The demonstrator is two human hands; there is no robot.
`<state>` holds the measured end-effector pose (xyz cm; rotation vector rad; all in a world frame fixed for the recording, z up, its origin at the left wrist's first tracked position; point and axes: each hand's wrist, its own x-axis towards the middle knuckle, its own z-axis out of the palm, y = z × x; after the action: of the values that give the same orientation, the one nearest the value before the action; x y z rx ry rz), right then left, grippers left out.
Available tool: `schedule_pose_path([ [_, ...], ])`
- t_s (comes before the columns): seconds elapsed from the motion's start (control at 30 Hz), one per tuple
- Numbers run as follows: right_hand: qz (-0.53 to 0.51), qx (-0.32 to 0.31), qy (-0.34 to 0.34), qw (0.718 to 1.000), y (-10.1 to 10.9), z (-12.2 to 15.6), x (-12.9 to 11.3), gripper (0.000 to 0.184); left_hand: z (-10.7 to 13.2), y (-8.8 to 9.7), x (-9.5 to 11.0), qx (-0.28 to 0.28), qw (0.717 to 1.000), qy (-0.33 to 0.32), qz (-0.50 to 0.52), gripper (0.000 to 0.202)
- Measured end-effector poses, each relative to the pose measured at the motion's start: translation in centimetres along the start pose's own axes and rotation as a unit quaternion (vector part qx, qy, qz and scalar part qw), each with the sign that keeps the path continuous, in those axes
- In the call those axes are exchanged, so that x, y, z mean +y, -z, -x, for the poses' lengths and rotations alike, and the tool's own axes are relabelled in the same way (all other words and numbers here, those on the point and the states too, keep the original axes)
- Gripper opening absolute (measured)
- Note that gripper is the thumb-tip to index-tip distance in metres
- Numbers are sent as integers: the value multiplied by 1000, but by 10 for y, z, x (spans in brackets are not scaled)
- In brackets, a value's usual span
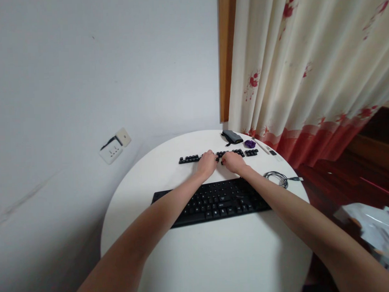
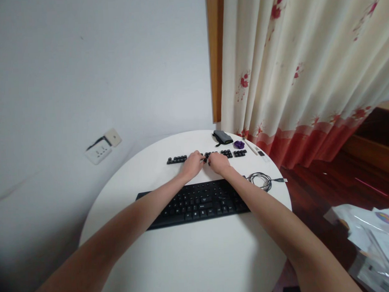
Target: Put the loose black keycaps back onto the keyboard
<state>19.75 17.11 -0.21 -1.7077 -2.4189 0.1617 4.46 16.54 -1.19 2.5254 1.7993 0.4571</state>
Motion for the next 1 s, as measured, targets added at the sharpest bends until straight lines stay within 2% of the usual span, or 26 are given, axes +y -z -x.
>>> schedule_pose_path([
  [0.3,-21,-4,63,998,3,5,2,11,-12,0,-5,-2,999,-36,-15,23],
  [0.5,-54,-6,105,993,0,12,1,9,-6,7,0,-32,997,-76,-12,21],
  [0.7,-81,5,109,991,-3,18,-2,10,2,18,-1,-38,996,-84,4,19],
  [0.83,-129,27,118,984,6,33,-4,9,24,37,-11,-30,995,-82,47,17],
  [0.9,-182,37,136,973,12,46,-8,8,45,49,-15,-26,990,-71,120,18],
  [1.0,-258,27,169,951,17,67,-16,7,83,63,-16,-48,975,-48,211,19],
])
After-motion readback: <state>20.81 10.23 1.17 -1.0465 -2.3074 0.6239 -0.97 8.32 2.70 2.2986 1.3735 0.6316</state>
